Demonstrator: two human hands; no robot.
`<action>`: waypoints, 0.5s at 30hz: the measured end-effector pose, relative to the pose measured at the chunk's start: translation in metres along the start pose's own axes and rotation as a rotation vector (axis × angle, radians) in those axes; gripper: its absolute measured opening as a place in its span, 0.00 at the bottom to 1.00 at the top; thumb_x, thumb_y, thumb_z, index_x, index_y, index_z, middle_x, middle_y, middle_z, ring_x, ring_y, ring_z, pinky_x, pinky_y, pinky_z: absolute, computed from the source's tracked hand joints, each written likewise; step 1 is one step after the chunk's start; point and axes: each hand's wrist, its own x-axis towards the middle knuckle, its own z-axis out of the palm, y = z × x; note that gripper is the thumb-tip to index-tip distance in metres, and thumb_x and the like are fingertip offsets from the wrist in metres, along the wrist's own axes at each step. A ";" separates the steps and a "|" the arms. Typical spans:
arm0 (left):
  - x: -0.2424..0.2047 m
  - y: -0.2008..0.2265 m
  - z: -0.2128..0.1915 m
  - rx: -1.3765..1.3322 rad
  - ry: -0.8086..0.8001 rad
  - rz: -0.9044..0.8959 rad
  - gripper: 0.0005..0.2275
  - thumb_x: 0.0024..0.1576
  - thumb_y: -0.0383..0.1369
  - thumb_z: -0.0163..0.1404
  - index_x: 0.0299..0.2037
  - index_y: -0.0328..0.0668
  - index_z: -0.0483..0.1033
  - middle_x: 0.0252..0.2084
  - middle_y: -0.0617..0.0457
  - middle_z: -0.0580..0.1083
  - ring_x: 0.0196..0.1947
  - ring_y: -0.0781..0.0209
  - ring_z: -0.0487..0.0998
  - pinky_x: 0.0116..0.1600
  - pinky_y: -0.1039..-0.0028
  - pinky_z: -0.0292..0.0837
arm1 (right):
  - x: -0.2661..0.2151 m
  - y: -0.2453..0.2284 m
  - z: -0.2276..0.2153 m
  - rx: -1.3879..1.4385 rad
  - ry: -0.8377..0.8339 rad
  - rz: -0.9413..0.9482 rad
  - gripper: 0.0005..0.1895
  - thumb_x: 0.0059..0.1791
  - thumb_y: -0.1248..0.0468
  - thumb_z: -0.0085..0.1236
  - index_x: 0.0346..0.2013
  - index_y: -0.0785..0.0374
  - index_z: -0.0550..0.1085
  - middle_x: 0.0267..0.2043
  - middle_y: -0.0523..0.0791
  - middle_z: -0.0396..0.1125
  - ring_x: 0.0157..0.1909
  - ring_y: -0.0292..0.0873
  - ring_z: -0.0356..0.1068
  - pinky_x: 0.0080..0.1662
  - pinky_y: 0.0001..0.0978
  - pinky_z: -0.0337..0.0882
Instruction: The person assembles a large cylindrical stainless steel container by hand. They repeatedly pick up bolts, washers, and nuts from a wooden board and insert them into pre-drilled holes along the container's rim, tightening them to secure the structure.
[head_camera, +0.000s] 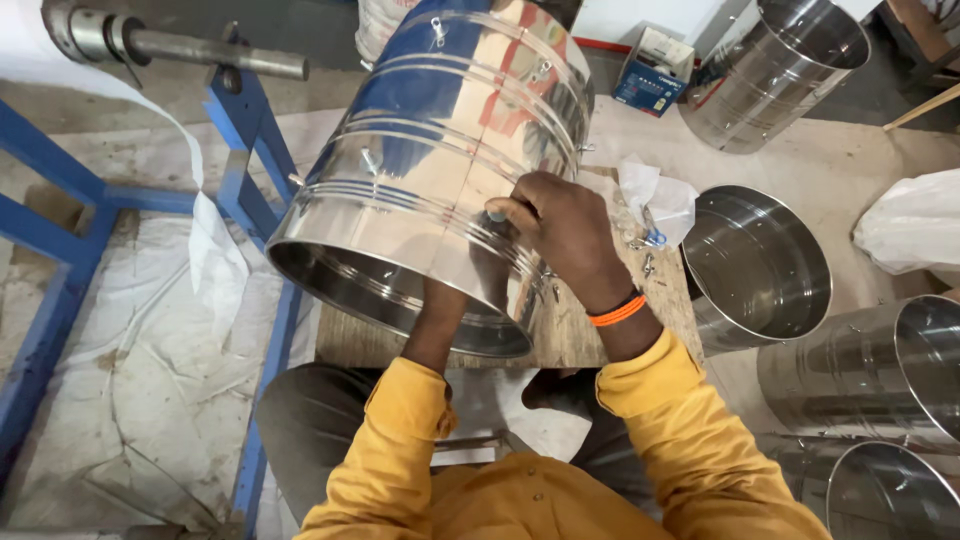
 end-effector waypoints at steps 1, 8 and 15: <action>0.000 -0.001 0.000 0.028 0.014 0.067 0.11 0.65 0.31 0.44 0.52 0.34 0.74 0.48 0.43 0.77 0.50 0.51 0.78 0.55 0.62 0.72 | -0.003 -0.001 -0.002 0.082 -0.023 0.088 0.11 0.50 0.59 0.67 0.32 0.64 0.76 0.28 0.47 0.71 0.29 0.45 0.73 0.34 0.35 0.69; 0.006 -0.067 0.008 0.398 -0.189 0.046 0.17 0.70 0.34 0.35 0.64 0.33 0.66 0.60 0.40 0.72 0.61 0.52 0.72 0.66 0.62 0.64 | -0.006 0.022 0.007 0.374 -0.009 -0.204 0.09 0.51 0.65 0.60 0.45 0.61 0.78 0.40 0.44 0.71 0.41 0.40 0.73 0.44 0.32 0.74; -0.008 -0.074 0.002 -1.274 -0.017 -0.347 0.21 0.71 0.37 0.33 0.68 0.29 0.62 0.60 0.41 0.72 0.58 0.50 0.73 0.64 0.61 0.68 | -0.009 0.017 0.014 0.312 0.003 0.113 0.15 0.46 0.61 0.69 0.41 0.64 0.74 0.34 0.44 0.68 0.33 0.39 0.69 0.38 0.31 0.71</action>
